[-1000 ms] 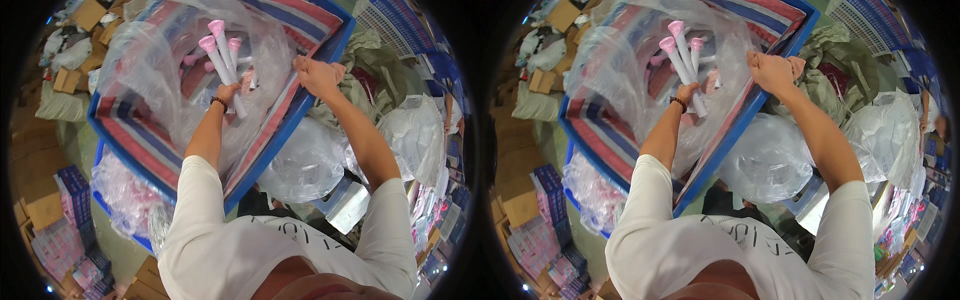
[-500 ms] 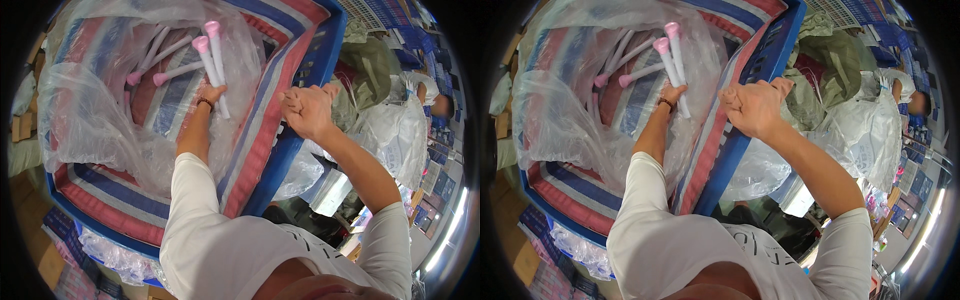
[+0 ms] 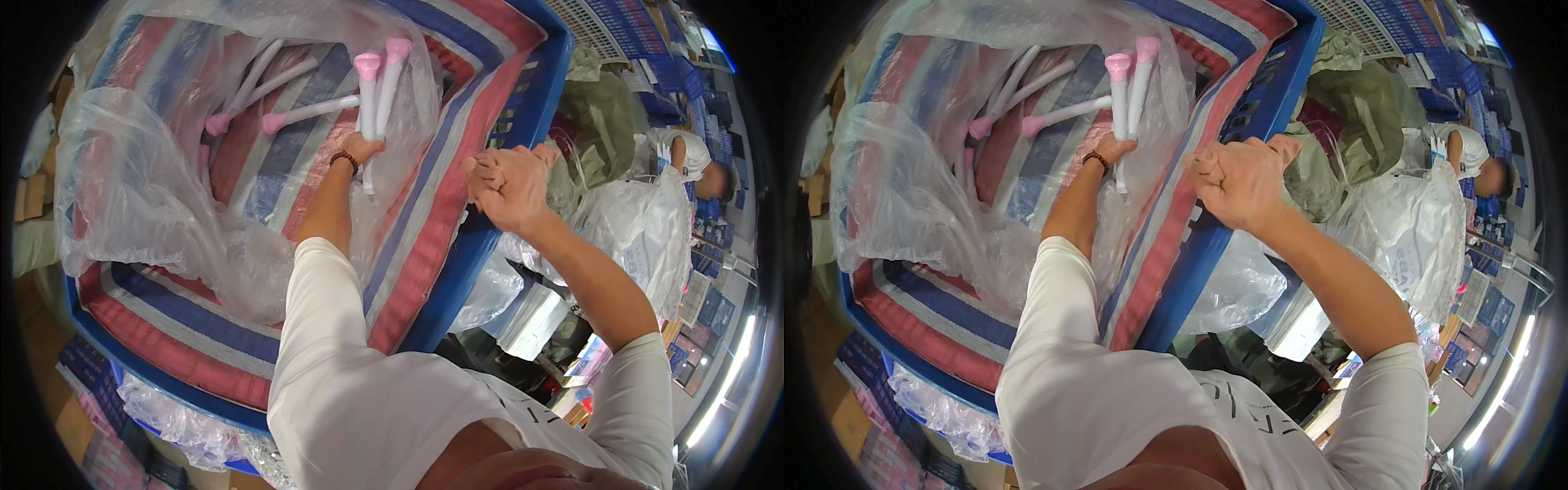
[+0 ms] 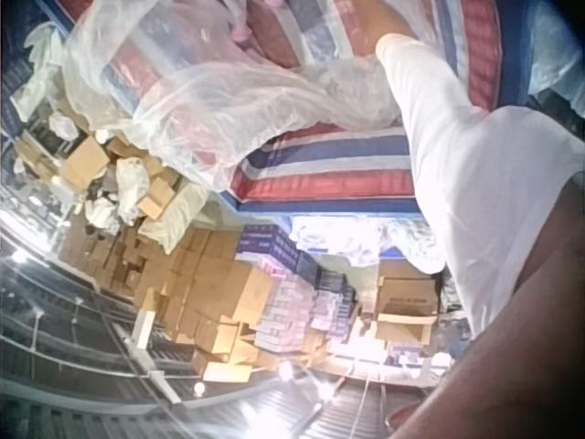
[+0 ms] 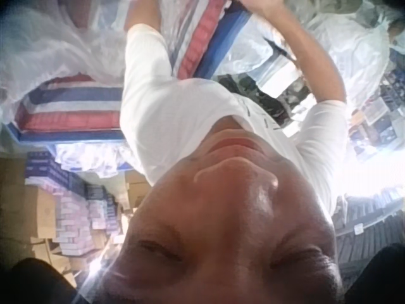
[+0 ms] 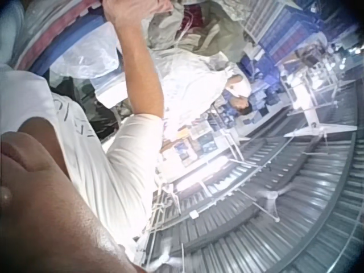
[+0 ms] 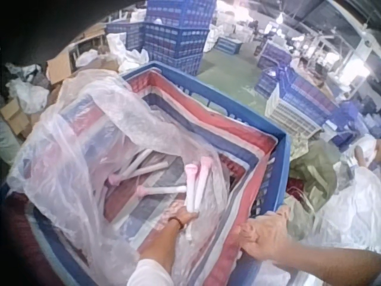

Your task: The person retrieves white baton handles from a crate and places them on a table. They then pick up pink decorative heads from a blue bin and attach each head to a handle by hand, repeating the process for multiple units.

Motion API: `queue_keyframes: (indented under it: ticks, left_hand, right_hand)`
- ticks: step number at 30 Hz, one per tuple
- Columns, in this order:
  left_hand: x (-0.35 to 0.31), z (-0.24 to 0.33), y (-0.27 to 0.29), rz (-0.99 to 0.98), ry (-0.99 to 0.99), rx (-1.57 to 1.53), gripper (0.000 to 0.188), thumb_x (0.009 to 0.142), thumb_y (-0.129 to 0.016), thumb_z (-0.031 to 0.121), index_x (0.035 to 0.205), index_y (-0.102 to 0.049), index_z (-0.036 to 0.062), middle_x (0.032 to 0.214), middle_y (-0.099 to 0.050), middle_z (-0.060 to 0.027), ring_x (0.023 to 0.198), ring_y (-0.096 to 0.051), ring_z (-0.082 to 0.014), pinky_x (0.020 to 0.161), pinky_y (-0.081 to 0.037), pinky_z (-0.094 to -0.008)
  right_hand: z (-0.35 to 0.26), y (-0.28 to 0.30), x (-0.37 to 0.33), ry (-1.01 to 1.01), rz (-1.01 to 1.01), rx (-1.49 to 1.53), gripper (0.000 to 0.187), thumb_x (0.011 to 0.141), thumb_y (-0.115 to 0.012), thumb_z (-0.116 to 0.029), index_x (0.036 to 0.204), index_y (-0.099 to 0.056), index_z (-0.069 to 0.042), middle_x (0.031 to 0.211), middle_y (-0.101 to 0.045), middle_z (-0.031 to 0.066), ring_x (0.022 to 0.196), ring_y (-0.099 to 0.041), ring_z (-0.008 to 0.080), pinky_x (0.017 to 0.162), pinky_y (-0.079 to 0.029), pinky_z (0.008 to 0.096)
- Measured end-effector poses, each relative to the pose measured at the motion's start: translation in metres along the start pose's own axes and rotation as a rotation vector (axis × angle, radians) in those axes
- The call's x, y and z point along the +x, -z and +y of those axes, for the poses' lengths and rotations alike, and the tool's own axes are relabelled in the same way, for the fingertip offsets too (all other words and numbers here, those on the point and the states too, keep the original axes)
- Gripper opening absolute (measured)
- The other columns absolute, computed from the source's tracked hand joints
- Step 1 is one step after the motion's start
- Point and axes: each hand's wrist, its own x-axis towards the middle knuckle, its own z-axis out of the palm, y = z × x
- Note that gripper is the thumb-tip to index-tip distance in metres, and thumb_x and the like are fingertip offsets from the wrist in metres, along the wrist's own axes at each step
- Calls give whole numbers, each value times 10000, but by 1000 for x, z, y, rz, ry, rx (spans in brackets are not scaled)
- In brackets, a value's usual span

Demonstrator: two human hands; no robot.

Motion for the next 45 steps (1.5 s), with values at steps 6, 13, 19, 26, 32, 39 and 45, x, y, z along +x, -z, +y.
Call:
queue_keyframes:
  ticks: [6,13,19,26,32,39,45]
  left_hand:
    - [-76,28,11,-94,35,-308,476,723,-676,309,1069,-628,-13,969,-650,-132,861,-622,-249,774,-482,-348]
    - [-260,87,46,-73,283,-833,468,787,-645,223,1163,-491,-8,984,-605,-149,890,-618,-270,833,-514,-409]
    - [-471,171,54,102,234,-578,447,806,-633,216,1159,-533,-38,1033,-622,-137,923,-622,-262,836,-510,-389]
    - [-672,234,-58,402,-450,-300,459,726,-624,137,1139,-564,-53,1100,-594,-146,977,-589,-252,845,-487,-370]
    - [-684,249,-157,114,-754,67,539,732,-659,266,1162,-569,-46,1209,-557,-176,1112,-524,-287,989,-390,-421]
    - [-653,225,-252,-536,-323,8,505,660,-674,124,1130,-564,-22,1128,-568,-123,1030,-538,-227,925,-416,-345]
    - [-631,183,-321,-930,-164,226,444,723,-669,83,1143,-563,-15,1029,-608,-71,949,-573,-176,861,-455,-318]
  right_hand:
    - [3,0,-3,29,11,-51,214,820,-566,-211,621,-535,-140,496,-540,-17,478,-534,213,542,-371,349]
    - [-5,6,-5,-47,27,133,133,813,-521,-216,744,-602,-136,536,-568,35,515,-578,271,497,-420,409]
    - [-25,27,-51,-275,230,1400,403,952,-539,-228,603,-501,-30,563,-521,57,487,-506,116,447,-423,273]
    - [11,29,-291,-277,92,1501,337,975,-484,-231,695,-519,-46,499,-498,60,385,-457,145,397,-383,292]
    - [86,16,-626,-925,-154,770,428,923,-465,-362,616,-574,-83,512,-544,46,432,-548,176,457,-450,342]
    - [23,-27,-906,-1725,191,444,367,964,-377,-313,915,-636,-58,778,-673,166,626,-651,294,578,-544,357]
    - [-129,-81,-956,-2017,709,645,463,915,-461,-370,670,-645,-23,559,-615,97,529,-619,257,573,-506,341]
